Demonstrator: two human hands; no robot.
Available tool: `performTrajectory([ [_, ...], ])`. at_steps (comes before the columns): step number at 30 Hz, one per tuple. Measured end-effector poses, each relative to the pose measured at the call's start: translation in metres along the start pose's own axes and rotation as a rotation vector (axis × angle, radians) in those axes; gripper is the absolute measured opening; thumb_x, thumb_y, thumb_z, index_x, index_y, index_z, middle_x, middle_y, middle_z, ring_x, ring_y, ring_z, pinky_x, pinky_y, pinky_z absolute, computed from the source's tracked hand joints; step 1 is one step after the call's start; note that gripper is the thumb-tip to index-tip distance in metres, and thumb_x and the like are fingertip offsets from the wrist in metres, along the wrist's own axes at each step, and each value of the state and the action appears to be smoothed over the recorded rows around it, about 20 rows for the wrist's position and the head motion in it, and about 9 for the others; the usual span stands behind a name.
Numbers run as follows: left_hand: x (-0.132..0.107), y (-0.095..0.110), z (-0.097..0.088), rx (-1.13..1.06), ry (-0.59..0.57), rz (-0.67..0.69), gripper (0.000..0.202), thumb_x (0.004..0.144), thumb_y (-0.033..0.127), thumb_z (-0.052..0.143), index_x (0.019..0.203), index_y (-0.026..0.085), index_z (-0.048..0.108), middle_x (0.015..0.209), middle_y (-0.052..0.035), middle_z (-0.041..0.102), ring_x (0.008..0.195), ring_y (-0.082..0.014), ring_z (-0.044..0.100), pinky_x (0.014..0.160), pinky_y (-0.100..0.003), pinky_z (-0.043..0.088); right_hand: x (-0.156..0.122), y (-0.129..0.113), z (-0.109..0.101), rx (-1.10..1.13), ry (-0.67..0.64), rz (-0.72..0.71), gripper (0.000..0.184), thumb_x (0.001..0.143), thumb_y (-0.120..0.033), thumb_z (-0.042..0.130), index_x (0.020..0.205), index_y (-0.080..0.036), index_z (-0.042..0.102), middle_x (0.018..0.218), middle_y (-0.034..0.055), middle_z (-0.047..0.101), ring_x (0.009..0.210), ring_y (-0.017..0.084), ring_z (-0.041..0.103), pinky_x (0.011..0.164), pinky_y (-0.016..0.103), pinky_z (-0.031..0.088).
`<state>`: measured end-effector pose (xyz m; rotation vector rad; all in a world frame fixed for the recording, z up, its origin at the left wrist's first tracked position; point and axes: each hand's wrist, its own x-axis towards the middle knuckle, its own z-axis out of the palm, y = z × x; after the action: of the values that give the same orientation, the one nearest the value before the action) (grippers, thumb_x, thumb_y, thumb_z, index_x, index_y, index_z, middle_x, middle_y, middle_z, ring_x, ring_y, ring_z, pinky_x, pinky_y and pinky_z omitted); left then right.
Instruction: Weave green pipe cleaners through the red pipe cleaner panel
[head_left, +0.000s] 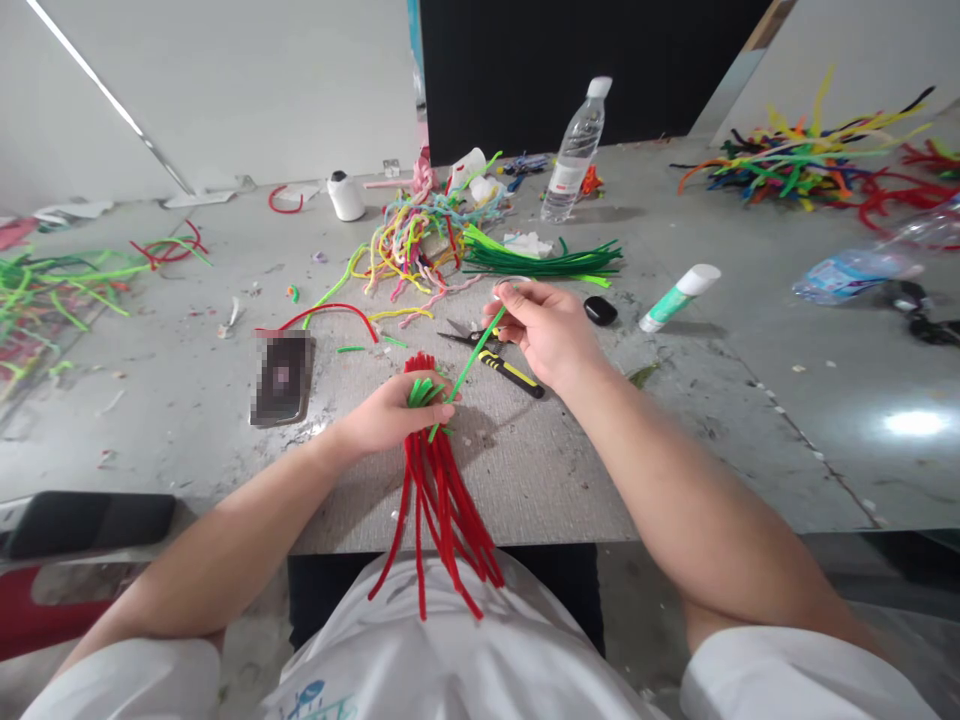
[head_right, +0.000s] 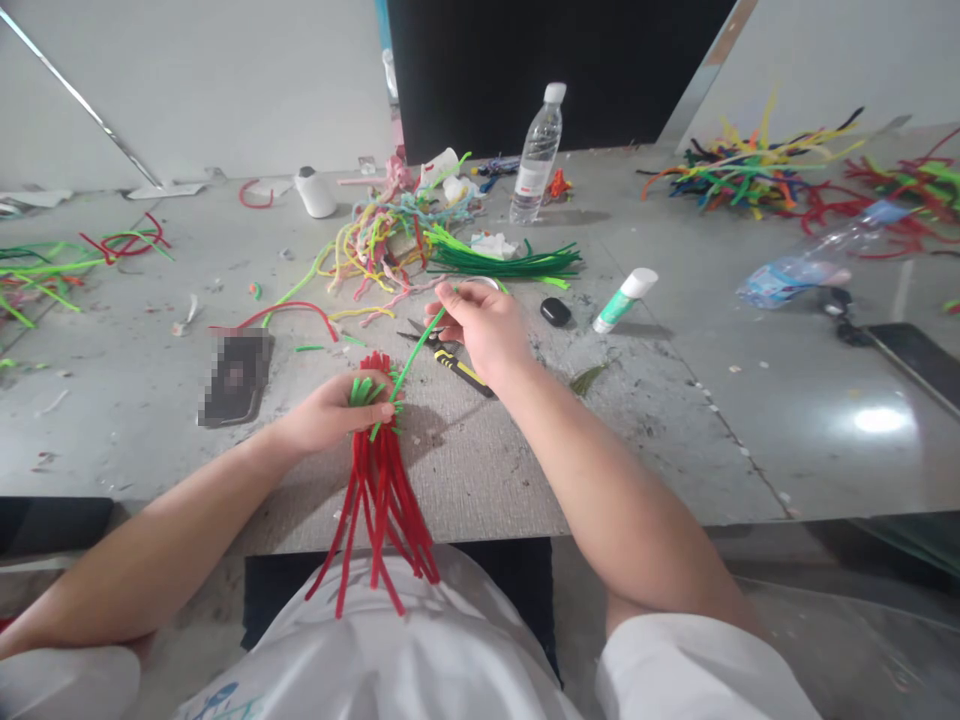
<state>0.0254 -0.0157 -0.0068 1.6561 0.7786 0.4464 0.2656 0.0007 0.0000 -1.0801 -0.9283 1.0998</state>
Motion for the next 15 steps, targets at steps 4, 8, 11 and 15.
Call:
performTrajectory([
  [4,-0.001,0.001,0.001,-0.041,0.019,-0.009,0.046,0.081,0.058,0.089,0.083,0.02,0.062,0.068,0.0061,0.055,0.064,-0.0098,0.046,0.065,-0.028,0.042,-0.001,0.0,0.001,-0.004,0.006,-0.006,0.045,0.077,-0.058,0.1,0.08,-0.024,0.071,0.08,0.0,0.08,0.073,0.015,0.078,0.058,0.023,0.06],
  [8,-0.001,-0.001,0.001,-0.107,0.047,-0.019,0.049,0.077,0.057,0.093,0.097,0.02,0.067,0.073,0.0044,0.064,0.067,-0.0107,0.053,0.065,-0.027,0.043,-0.004,0.0,0.005,-0.001,-0.084,0.061,0.051,0.078,-0.068,0.096,0.084,-0.024,0.071,0.081,0.0026,0.081,0.079,0.018,0.081,0.058,0.023,0.06],
  [11,-0.001,-0.004,0.001,-0.133,0.074,-0.033,0.051,0.077,0.053,0.093,0.106,0.02,0.068,0.076,0.0047,0.065,0.068,-0.0112,0.057,0.065,-0.027,0.042,-0.009,0.001,0.01,-0.021,-0.218,0.134,0.057,0.073,-0.072,0.097,0.085,-0.023,0.071,0.079,0.0037,0.08,0.076,0.02,0.08,0.054,0.024,0.059],
  [15,0.0,-0.007,0.0,-0.163,0.098,-0.048,0.051,0.078,0.051,0.093,0.11,0.02,0.068,0.069,0.0083,0.058,0.065,-0.011,0.056,0.063,-0.027,0.04,-0.014,0.002,0.013,-0.092,-0.351,0.168,0.054,0.066,-0.063,0.103,0.082,-0.022,0.073,0.071,0.0028,0.077,0.066,0.017,0.074,0.05,0.024,0.055],
])
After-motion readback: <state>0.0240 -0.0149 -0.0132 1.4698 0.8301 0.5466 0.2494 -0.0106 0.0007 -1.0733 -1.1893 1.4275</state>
